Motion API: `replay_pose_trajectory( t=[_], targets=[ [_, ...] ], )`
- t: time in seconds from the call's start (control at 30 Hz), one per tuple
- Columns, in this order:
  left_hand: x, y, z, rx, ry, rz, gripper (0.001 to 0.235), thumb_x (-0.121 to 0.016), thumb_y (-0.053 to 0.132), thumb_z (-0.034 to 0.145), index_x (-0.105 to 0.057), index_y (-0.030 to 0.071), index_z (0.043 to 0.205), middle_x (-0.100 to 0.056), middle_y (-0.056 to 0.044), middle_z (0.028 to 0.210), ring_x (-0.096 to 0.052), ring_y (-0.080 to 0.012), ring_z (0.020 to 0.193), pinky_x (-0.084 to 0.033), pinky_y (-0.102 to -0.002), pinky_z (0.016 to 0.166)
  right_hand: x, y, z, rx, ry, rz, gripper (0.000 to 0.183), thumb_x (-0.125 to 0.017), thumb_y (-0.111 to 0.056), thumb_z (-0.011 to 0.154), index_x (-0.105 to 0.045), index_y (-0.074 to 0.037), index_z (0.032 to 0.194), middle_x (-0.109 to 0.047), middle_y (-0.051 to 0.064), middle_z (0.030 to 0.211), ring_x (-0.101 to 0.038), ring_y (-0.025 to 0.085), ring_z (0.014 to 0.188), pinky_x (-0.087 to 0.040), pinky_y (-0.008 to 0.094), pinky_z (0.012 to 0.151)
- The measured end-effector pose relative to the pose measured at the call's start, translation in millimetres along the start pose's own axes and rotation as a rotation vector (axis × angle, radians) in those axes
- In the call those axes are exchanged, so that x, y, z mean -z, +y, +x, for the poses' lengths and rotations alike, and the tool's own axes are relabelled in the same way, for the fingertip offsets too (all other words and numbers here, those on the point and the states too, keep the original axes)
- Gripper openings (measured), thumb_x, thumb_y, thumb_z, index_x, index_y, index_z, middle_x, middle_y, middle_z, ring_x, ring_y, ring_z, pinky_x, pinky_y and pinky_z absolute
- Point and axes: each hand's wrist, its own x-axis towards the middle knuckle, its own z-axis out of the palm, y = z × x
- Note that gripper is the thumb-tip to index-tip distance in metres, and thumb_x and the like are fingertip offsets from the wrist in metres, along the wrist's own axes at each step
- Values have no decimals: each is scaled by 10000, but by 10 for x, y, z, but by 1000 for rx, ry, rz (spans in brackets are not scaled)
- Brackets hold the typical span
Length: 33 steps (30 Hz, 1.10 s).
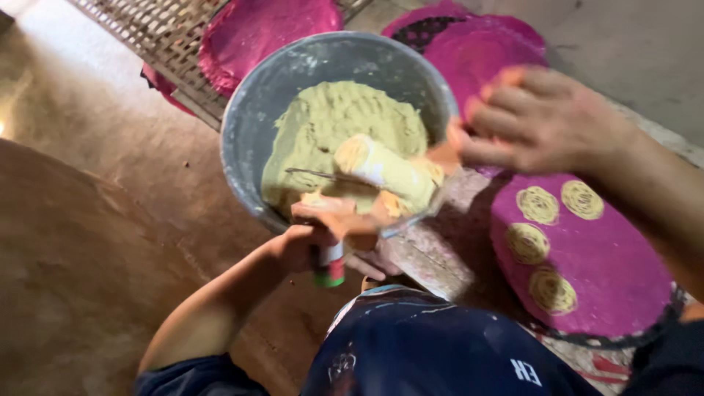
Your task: The person uses a wooden dough press to extrude yellow dough into spiral shapes onto round purple trays. They repeatedly load the press with dough from a large metal bowl and squeeze it out in circular motions, filling multiple trays with the formed noodles.
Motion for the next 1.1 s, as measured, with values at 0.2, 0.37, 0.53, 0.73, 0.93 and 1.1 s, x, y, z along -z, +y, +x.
replay_pose_trajectory(
  t=[0.2, 0.37, 0.53, 0.73, 0.93, 1.1],
  targets=[
    [523, 317, -65, -723, 522, 380, 199, -712, 57, 1015, -544, -21, 1087, -595, -51, 920, -568, -134, 801, -494, -298, 739, -1188, -679, 849, -781, -347, 819, 522, -734, -331, 920, -590, -57, 1341, -657, 173, 1188, -630, 370, 1054, -520, 493, 874],
    [767, 544, -132, -1019, 1009, 966, 459, -732, -33, 935, -496, 33, 1323, -608, -9, 984, -592, -106, 877, -506, -237, 825, -1868, -1478, 967, -465, -672, 850, 451, -649, -303, 896, -559, -79, 1276, -680, 175, 1068, -692, 359, 924, -565, 465, 755],
    [719, 572, -68, -1060, 1007, 820, 644, -735, -7, 868, -461, -11, 1451, -634, -33, 1136, -596, -116, 1009, -500, -252, 935, -2120, -1224, 1111, -451, -786, 837, 440, -561, -89, 892, -540, -87, 1331, -645, 200, 1156, -719, 370, 855, -579, 495, 707],
    [683, 587, -49, -993, 1107, 847, 594, -748, -1, 878, -523, 4, 1428, -653, -38, 1058, -608, -104, 949, -520, -260, 917, -2343, -1226, 1578, -308, -922, 815, 533, -564, -100, 936, -474, -136, 1460, -671, 179, 1116, -737, 321, 799, -616, 448, 731],
    [597, 597, -65, -1012, 1106, 828, 634, -746, -8, 860, -489, 15, 1439, -655, -58, 1134, -623, -136, 1021, -519, -279, 940, -1928, -1571, 1362, -249, -1054, 966, 691, -521, -35, 926, -344, -200, 1573, -629, 172, 1194, -754, 297, 740, -606, 384, 679],
    [510, 704, -79, -925, 1123, 900, 596, -744, 16, 906, -501, 34, 1450, -662, -67, 1119, -631, -124, 991, -537, -276, 900, -1386, -1432, 979, -310, -996, 1110, 805, -631, -82, 809, -429, -266, 1567, -694, 133, 1208, -723, 324, 880, -583, 445, 798]
  ],
)
